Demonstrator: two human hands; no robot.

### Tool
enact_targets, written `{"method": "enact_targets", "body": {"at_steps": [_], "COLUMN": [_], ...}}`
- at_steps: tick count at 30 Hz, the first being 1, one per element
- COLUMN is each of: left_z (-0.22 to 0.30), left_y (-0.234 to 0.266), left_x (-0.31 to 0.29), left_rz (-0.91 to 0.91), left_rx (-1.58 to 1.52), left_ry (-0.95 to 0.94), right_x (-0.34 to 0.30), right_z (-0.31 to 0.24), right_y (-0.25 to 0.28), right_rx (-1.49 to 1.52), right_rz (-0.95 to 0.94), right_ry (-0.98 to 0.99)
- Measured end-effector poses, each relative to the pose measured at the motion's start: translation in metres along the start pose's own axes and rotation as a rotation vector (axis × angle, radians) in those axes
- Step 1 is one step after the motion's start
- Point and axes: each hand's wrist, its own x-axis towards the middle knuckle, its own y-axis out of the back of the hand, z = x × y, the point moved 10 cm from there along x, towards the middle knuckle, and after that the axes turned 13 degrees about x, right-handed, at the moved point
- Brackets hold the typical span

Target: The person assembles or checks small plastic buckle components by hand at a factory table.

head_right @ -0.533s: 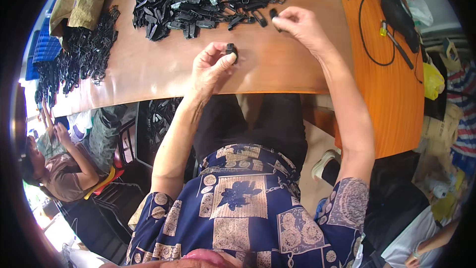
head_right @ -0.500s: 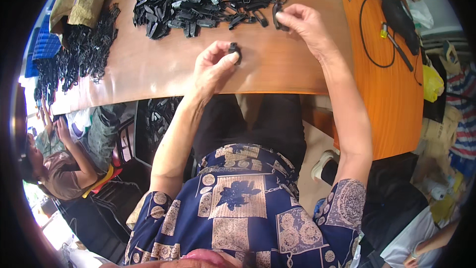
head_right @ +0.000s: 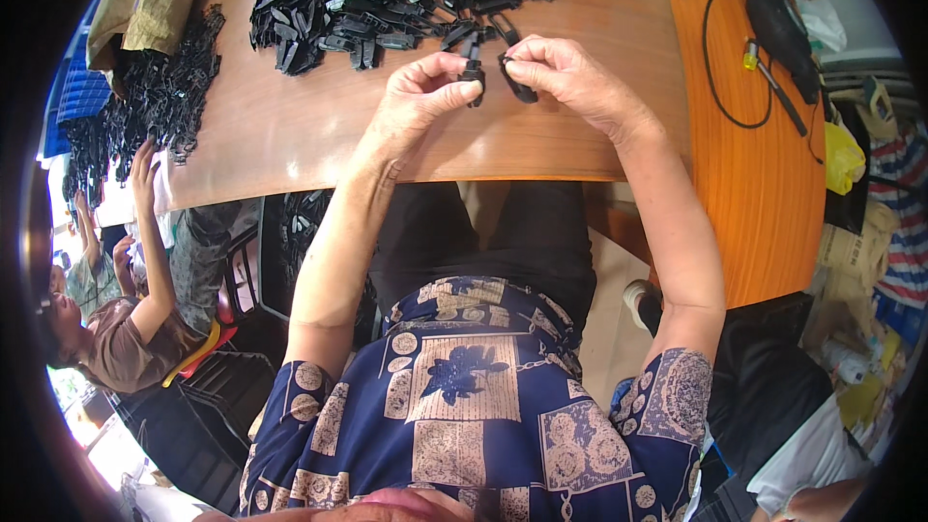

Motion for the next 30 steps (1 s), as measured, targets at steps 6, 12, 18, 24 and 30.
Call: {"method": "enact_targets", "body": {"at_steps": [6, 12, 18, 24, 30], "left_z": [0.025, 0.052, 0.052, 0.053, 0.057], "left_y": [0.002, 0.0, -0.006, -0.01, -0.014], "left_x": [-0.006, -0.032, -0.04, -0.049, -0.054], "left_rz": [0.075, 0.246, 0.215, 0.225, 0.22], "left_rx": [0.369, 0.734, 0.624, 0.68, 0.722], "left_ry": [-0.261, -0.631, -0.512, -0.542, -0.561], "right_x": [-0.01, -0.024, -0.031, -0.037, -0.04], "right_z": [-0.001, -0.013, -0.013, -0.011, -0.008], "right_y": [-0.008, -0.034, -0.042, -0.046, -0.047], "right_rx": [0.29, 0.377, 0.453, 0.506, 0.47], "right_rz": [0.015, -0.093, -0.094, -0.073, -0.086], "right_ry": [-0.03, 0.032, 0.079, 0.067, 0.088]}}
